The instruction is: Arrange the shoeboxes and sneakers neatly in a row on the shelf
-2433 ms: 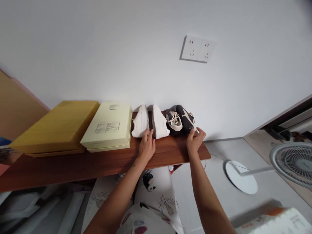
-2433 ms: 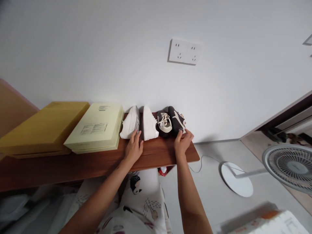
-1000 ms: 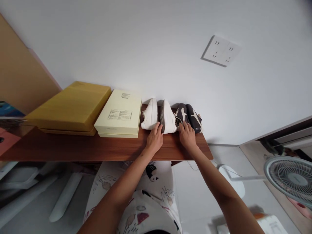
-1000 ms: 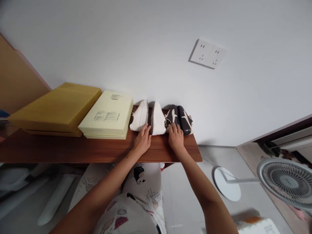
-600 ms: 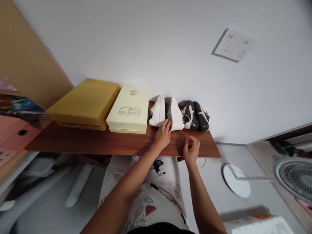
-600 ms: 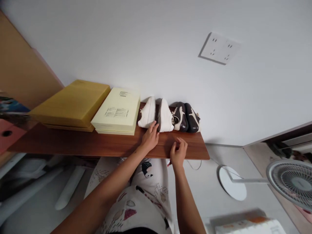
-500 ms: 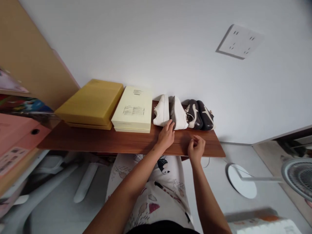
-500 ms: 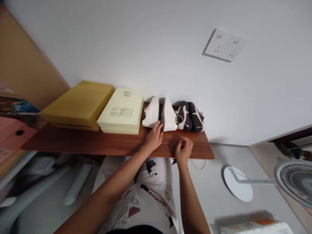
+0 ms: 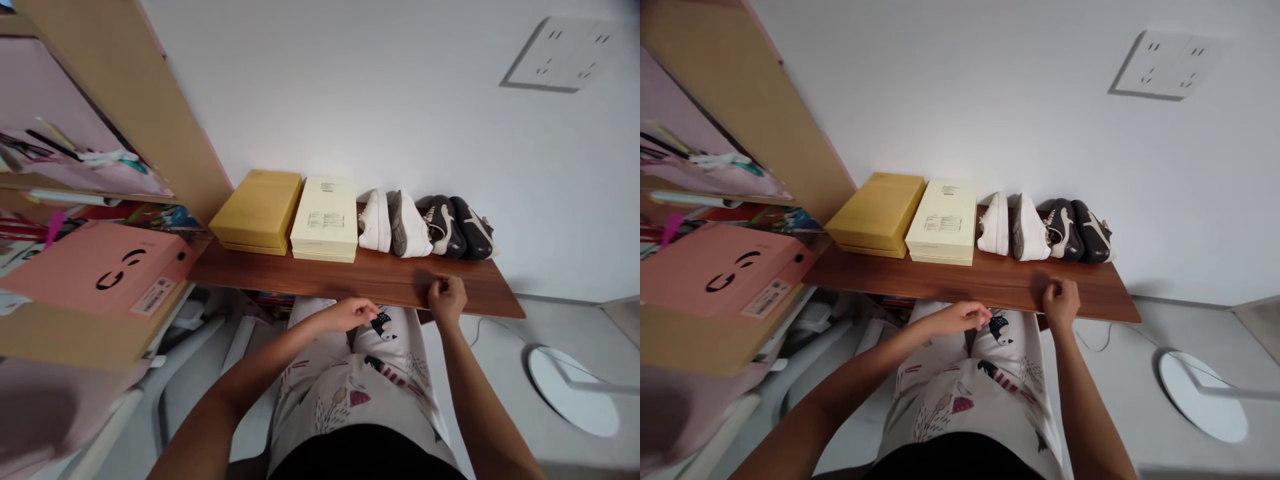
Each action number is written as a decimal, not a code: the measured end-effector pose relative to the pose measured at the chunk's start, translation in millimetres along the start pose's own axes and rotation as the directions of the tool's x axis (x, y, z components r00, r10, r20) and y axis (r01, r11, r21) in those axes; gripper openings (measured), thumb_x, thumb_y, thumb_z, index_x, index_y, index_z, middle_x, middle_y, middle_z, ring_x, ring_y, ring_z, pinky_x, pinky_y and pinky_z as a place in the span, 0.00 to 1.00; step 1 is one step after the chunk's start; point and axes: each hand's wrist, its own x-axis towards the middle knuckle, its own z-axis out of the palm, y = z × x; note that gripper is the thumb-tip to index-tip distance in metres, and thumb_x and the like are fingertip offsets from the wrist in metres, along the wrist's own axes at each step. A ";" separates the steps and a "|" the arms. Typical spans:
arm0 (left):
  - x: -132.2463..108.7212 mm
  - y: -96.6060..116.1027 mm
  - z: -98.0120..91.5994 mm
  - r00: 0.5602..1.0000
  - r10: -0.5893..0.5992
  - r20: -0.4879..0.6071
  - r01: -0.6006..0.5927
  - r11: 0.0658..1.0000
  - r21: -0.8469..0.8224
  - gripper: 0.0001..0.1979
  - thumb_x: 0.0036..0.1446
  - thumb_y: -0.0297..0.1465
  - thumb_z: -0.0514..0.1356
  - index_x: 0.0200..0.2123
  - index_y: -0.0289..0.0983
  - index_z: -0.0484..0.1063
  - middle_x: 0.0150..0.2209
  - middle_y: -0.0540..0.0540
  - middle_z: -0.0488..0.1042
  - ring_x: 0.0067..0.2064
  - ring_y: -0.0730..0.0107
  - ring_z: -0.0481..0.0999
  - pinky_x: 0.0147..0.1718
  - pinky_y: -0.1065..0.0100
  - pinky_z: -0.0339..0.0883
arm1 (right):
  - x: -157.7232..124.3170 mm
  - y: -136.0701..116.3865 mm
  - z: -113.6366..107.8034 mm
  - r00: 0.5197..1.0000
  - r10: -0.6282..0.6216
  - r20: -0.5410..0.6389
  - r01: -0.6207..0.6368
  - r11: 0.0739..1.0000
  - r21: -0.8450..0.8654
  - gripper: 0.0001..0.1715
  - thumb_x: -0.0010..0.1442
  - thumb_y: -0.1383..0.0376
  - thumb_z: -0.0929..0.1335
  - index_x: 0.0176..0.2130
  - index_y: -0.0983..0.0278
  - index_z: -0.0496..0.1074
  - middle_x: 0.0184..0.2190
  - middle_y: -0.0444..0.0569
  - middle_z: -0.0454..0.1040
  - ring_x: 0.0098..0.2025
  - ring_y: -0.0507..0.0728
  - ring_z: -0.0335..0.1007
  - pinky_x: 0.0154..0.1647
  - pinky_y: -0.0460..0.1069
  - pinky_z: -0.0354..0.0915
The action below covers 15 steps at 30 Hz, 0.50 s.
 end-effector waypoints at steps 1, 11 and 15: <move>-21.9 -1.9 -12.4 0.999 -0.036 0.004 0.036 0.999 -0.020 0.13 0.60 0.36 0.61 0.43 0.34 0.76 0.42 0.41 0.79 0.37 0.71 0.77 0.41 0.68 0.70 | 0.4 0.2 -0.7 1.000 0.012 -0.009 -0.012 1.000 0.001 0.11 0.56 0.65 0.62 0.35 0.64 0.73 0.33 0.52 0.72 0.37 0.59 0.69 0.43 0.55 0.65; -177.7 -21.0 -150.9 0.404 -0.330 -0.853 -0.314 0.826 -0.468 0.12 0.49 0.34 0.68 0.38 0.39 0.74 0.37 0.48 0.79 0.30 0.77 0.74 0.29 0.75 0.67 | -21.2 -82.3 23.8 0.950 0.312 0.023 -0.279 0.810 0.516 0.09 0.57 0.60 0.65 0.35 0.62 0.71 0.30 0.49 0.74 0.30 0.55 0.71 0.37 0.52 0.67; -179.8 -10.3 -194.4 0.285 -0.349 -0.893 -0.432 0.785 -0.445 0.07 0.51 0.30 0.66 0.35 0.39 0.73 0.35 0.49 0.77 0.29 0.77 0.73 0.29 0.75 0.66 | -41.0 -179.3 57.9 0.912 0.027 0.409 -0.325 0.656 0.681 0.11 0.56 0.57 0.67 0.35 0.61 0.71 0.29 0.45 0.74 0.30 0.54 0.71 0.35 0.50 0.68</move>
